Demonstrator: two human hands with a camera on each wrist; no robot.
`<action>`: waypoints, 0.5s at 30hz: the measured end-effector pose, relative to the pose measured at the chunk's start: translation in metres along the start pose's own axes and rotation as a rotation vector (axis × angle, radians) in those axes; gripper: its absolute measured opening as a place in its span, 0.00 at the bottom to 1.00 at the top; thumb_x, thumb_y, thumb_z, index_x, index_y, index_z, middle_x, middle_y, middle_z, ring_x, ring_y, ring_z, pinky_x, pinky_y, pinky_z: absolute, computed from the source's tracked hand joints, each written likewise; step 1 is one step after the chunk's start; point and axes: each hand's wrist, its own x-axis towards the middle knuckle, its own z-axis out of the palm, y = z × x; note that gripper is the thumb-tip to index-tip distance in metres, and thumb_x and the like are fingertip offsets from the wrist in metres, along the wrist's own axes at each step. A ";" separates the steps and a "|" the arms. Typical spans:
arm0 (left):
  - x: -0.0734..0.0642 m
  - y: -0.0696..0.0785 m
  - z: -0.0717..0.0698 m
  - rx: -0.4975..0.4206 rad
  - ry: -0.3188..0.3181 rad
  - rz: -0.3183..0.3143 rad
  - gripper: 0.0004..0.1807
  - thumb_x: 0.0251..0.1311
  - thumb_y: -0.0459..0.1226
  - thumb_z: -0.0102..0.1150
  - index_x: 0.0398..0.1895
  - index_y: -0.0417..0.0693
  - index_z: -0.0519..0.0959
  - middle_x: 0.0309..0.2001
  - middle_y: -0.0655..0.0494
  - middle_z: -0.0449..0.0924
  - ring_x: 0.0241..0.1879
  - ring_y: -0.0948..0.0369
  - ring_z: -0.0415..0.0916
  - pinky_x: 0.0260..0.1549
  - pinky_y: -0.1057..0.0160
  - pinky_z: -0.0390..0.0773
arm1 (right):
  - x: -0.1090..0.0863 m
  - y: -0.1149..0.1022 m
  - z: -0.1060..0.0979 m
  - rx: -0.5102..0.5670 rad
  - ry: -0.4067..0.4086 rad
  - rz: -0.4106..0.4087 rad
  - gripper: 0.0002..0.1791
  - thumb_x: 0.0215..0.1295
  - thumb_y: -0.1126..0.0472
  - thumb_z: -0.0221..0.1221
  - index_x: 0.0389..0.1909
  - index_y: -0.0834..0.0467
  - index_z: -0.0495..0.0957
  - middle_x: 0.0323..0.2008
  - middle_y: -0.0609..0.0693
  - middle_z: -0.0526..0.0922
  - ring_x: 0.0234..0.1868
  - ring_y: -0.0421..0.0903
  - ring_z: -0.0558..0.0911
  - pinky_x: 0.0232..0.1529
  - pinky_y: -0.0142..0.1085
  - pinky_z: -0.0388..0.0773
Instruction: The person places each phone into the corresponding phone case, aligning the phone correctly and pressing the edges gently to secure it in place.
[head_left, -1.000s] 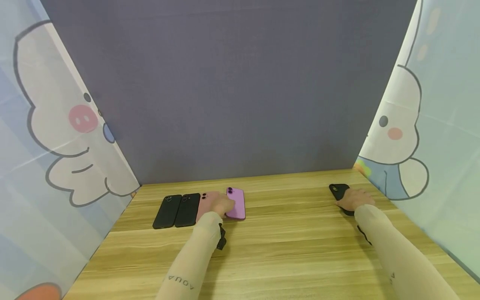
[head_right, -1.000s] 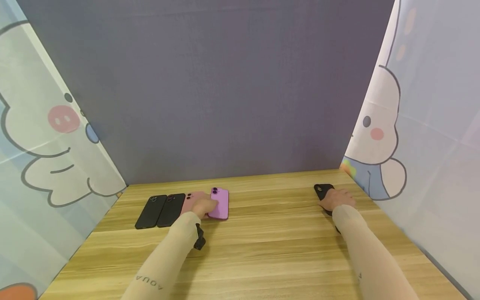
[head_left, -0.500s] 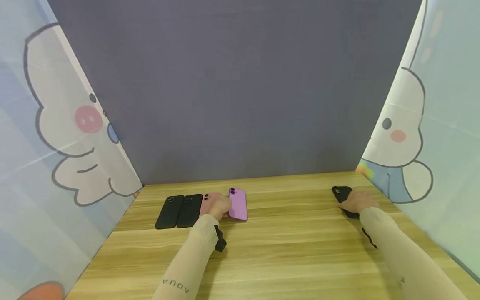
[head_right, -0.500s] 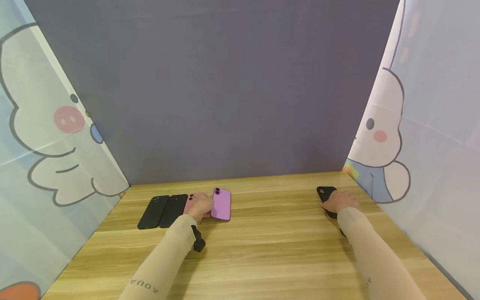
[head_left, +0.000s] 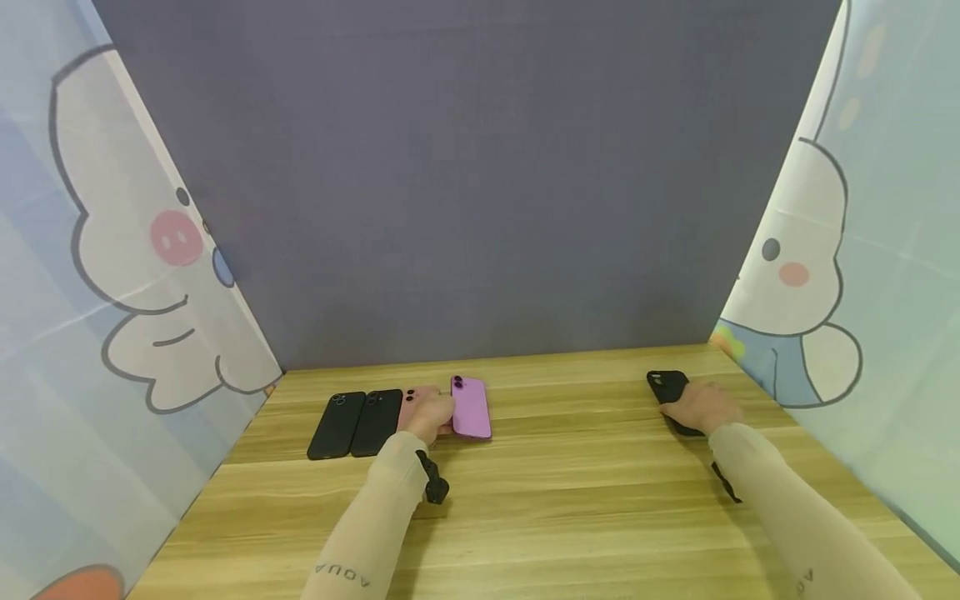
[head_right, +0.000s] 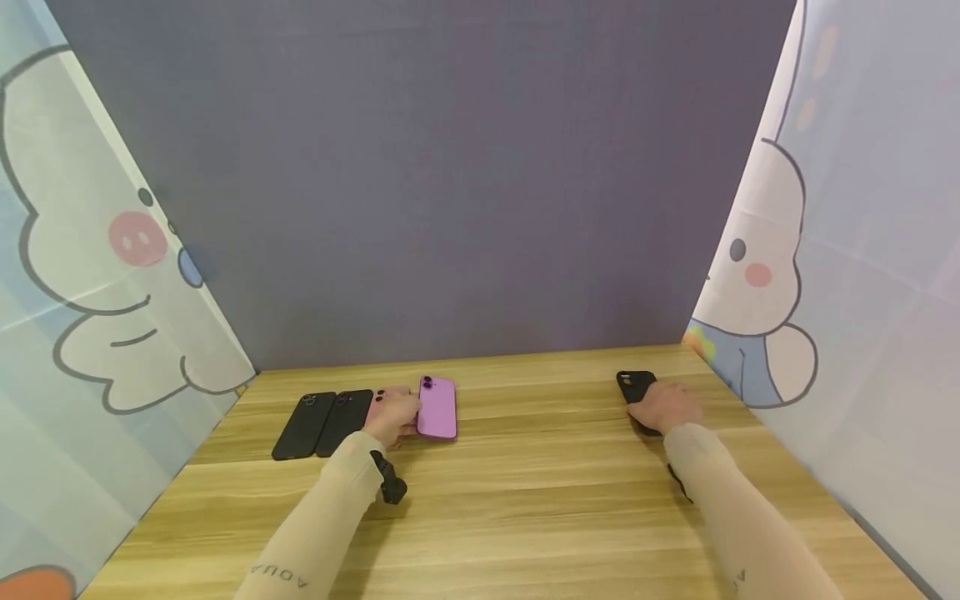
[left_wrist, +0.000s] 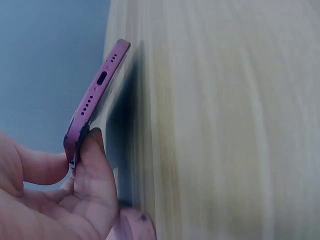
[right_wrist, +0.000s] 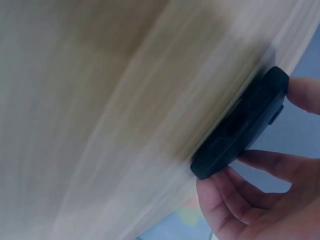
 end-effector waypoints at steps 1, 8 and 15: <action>0.000 -0.001 -0.002 0.008 -0.008 -0.003 0.32 0.73 0.30 0.38 0.78 0.33 0.50 0.68 0.35 0.61 0.48 0.49 0.72 0.40 0.55 0.73 | 0.000 -0.002 0.001 0.004 0.008 -0.006 0.44 0.65 0.36 0.58 0.54 0.78 0.75 0.50 0.83 0.73 0.48 0.78 0.76 0.43 0.65 0.77; -0.005 0.002 -0.010 0.080 -0.006 0.014 0.34 0.73 0.31 0.38 0.80 0.37 0.48 0.66 0.36 0.65 0.43 0.49 0.75 0.33 0.57 0.68 | 0.003 -0.017 0.008 0.050 0.051 -0.036 0.38 0.65 0.36 0.59 0.43 0.74 0.80 0.43 0.75 0.81 0.36 0.68 0.82 0.35 0.59 0.79; -0.011 0.003 -0.012 0.060 0.011 0.025 0.22 0.73 0.32 0.40 0.67 0.37 0.69 0.41 0.44 0.77 0.30 0.54 0.76 0.26 0.60 0.67 | 0.001 -0.040 0.014 0.096 0.073 -0.061 0.41 0.65 0.37 0.59 0.52 0.77 0.77 0.50 0.78 0.78 0.44 0.72 0.80 0.40 0.61 0.79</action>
